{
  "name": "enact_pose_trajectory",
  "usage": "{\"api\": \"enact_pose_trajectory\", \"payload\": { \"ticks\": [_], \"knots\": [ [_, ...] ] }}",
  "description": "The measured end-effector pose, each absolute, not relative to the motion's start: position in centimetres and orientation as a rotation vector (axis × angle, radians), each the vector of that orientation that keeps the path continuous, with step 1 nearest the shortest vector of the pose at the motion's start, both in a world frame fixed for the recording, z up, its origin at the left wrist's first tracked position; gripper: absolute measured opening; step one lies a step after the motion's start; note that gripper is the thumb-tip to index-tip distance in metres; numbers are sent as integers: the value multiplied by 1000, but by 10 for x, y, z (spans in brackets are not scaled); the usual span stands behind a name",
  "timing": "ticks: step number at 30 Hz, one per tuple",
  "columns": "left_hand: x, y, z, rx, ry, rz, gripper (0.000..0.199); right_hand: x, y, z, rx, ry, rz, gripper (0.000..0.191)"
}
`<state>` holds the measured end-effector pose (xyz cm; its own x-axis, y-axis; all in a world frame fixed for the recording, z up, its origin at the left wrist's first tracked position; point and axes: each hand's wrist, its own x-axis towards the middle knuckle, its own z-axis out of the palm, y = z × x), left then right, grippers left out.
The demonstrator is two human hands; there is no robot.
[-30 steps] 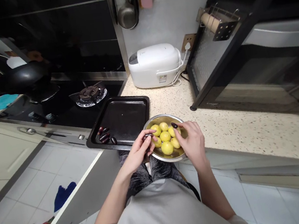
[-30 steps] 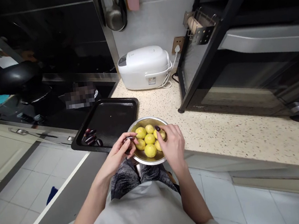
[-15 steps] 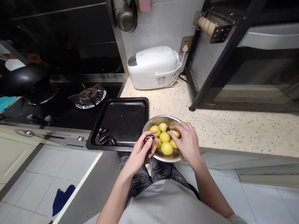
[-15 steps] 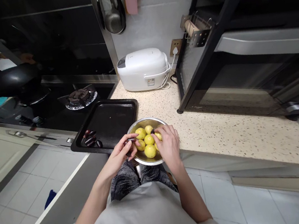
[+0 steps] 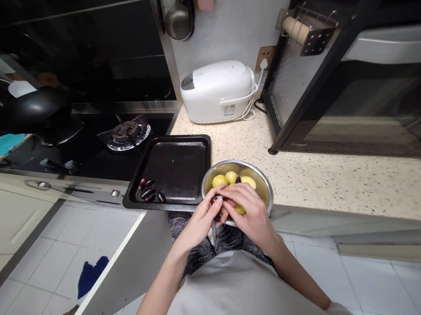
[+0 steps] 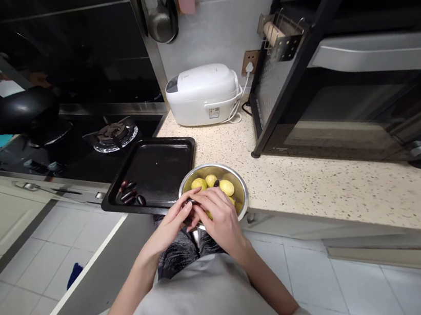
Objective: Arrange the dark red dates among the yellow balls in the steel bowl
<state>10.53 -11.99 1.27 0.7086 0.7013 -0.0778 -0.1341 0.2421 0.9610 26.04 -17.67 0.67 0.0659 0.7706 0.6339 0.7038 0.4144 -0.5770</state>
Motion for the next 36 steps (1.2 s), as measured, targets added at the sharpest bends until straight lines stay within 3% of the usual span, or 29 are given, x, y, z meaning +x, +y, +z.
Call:
{"api": "enact_pose_trajectory", "payload": {
  "ticks": [3, 10, 27, 36],
  "knots": [
    [105, -119, 9, 1250, 523, 602, 61, 266, -178, 7, -1319, -1613, 84, 18],
    [107, -114, 4, 1249, 508, 739, 39, 295, -185, 4, -1436, -1461, -4, 13],
    [104, -115, 4, 1235, 478, 722, 28, 310, -188, -22, -1671, -1493, -48, 7],
    [101, -117, 6, 1440, 617, 684, 24, 299, -192, -6, -1487, -1478, -30, 14]
  ]
}}
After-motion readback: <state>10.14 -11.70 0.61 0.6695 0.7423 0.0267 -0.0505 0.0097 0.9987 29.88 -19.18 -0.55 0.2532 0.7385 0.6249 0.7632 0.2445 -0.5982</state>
